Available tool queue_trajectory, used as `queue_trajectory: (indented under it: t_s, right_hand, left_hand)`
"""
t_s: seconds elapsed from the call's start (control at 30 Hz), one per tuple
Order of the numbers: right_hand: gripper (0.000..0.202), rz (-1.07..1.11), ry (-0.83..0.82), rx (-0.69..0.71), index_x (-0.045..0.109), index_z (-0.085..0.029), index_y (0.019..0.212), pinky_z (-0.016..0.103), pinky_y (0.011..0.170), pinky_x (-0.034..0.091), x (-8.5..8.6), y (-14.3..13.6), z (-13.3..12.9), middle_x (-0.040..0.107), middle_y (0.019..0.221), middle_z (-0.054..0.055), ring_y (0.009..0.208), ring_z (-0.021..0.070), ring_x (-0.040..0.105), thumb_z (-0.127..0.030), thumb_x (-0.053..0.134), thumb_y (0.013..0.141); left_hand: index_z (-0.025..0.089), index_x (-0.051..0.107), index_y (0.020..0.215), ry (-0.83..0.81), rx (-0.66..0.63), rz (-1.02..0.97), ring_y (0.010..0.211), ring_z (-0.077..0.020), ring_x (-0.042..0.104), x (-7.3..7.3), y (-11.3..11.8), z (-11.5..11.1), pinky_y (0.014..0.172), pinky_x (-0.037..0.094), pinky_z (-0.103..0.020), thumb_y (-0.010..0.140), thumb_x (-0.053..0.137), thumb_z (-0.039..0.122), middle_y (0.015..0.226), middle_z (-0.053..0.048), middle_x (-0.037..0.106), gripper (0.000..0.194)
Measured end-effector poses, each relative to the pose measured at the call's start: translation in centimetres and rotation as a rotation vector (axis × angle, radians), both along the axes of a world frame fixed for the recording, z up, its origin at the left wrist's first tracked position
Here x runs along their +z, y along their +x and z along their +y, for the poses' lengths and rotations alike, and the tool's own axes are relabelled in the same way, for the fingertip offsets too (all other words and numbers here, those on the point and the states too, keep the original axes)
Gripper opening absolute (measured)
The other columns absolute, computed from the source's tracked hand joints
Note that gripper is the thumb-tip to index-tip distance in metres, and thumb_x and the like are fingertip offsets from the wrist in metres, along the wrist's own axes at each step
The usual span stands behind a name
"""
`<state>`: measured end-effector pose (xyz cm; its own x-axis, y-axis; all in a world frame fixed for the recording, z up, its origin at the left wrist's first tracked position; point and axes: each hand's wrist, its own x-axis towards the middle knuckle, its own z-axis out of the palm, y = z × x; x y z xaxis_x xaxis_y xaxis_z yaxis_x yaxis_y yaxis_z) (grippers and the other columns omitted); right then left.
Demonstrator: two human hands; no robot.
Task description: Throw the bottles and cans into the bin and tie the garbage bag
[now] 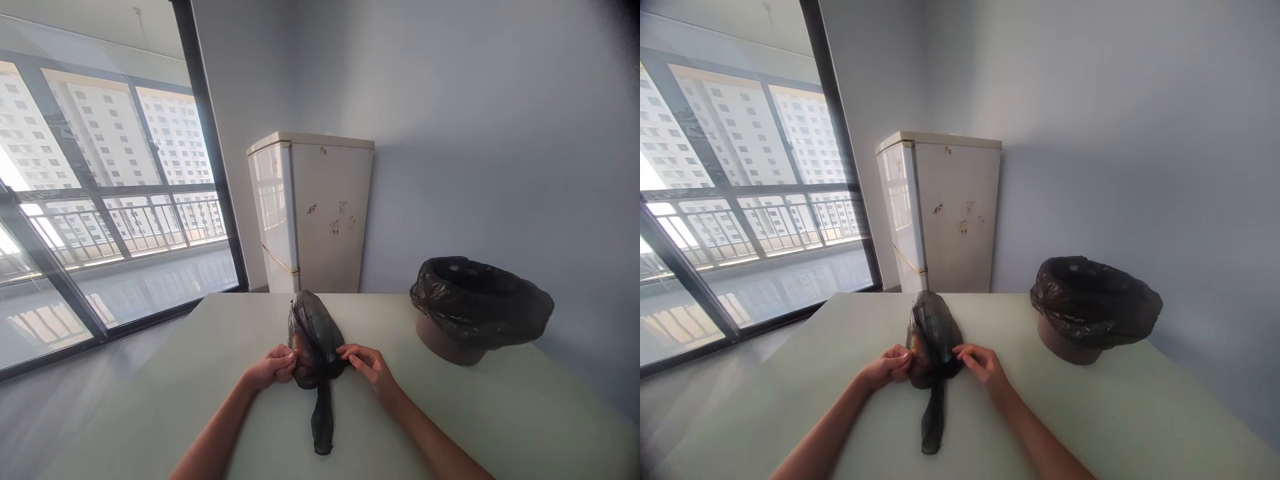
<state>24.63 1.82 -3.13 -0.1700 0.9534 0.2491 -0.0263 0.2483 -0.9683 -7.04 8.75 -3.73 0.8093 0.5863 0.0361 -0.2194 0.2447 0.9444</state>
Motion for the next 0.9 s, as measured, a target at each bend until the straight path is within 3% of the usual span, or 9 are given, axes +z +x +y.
queue_trajectory:
  t_s: [0.1,0.23,0.33,0.43,0.57,0.73,0.9]
  right_hand:
    - [0.036,0.139,0.008,-0.049,0.072,-0.017,0.075,0.031,0.076,0.042,-0.2,0.3,0.3,0.072,0.092,0.008,0.085,0.0190,0.059,-0.048,0.068,0.093]
    - [0.043,0.318,-0.059,-0.052,0.051,-0.018,0.060,0.028,0.057,0.028,-0.6,1.0,0.6,0.051,0.067,0.000,0.060,0.0118,0.040,-0.043,0.064,0.093]
    - [0.052,0.375,-0.090,-0.009,0.030,-0.022,0.056,0.029,0.054,0.022,-0.5,1.3,0.7,0.033,0.056,-0.004,0.053,0.0102,0.028,-0.043,0.062,0.091]
    - [0.059,0.396,-0.142,0.084,0.020,-0.024,0.057,0.029,0.052,0.019,-0.5,1.2,0.5,0.021,0.054,-0.007,0.052,0.0087,0.019,-0.046,0.066,0.087]
    - [0.064,0.355,-0.231,0.244,0.022,-0.023,0.057,0.027,0.050,0.016,-1.2,0.9,0.1,0.022,0.048,-0.009,0.048,0.0059,0.017,-0.052,0.074,0.082]
    - [0.074,0.271,-0.305,0.449,0.024,-0.023,0.045,0.025,0.045,0.014,-2.5,1.0,0.4,0.023,0.039,-0.009,0.039,0.0026,0.018,-0.054,0.088,0.067]
    - [0.073,0.260,-0.326,0.462,0.028,-0.024,0.053,0.023,0.041,0.014,-2.4,0.7,0.1,0.024,0.036,-0.011,0.034,0.0022,0.018,-0.062,0.088,0.065]
  left_hand:
    - [0.019,0.042,0.066,-0.034,-0.021,0.017,0.040,-0.0046,0.017,-0.4,-0.2,0.1,0.041,0.015,-0.021,0.097,0.065,0.053,0.046,0.010,0.023,0.051]
    - [0.020,0.044,0.072,-0.077,-0.045,0.045,0.037,-0.0048,0.014,-0.7,-0.4,0.0,0.036,0.016,-0.020,0.097,0.064,0.055,0.046,0.012,0.021,0.047]
    - [0.020,0.042,0.068,-0.086,-0.055,0.058,0.035,-0.0039,0.014,-0.8,-0.4,-0.1,0.034,0.015,-0.019,0.093,0.069,0.057,0.046,0.012,0.020,0.052]
    - [0.019,0.040,0.059,-0.064,-0.052,0.054,0.032,-0.0034,0.018,-0.8,-0.3,-0.1,0.031,0.014,-0.019,0.084,0.076,0.062,0.044,0.011,0.022,0.061]
    - [0.018,0.042,0.053,-0.043,-0.032,0.059,0.029,-0.0043,0.022,-0.9,-0.1,-0.1,0.030,0.016,-0.019,0.082,0.075,0.068,0.038,0.009,0.024,0.066]
    - [0.020,0.038,0.052,-0.054,-0.009,0.112,0.029,-0.0048,0.023,-0.9,-0.2,-0.2,0.028,0.018,-0.020,0.083,0.073,0.069,0.039,0.009,0.024,0.068]
    - [0.020,0.041,0.057,-0.056,0.049,0.158,0.029,-0.0047,0.023,-1.1,-0.3,-0.2,0.027,0.018,-0.018,0.076,0.076,0.074,0.039,0.009,0.027,0.068]
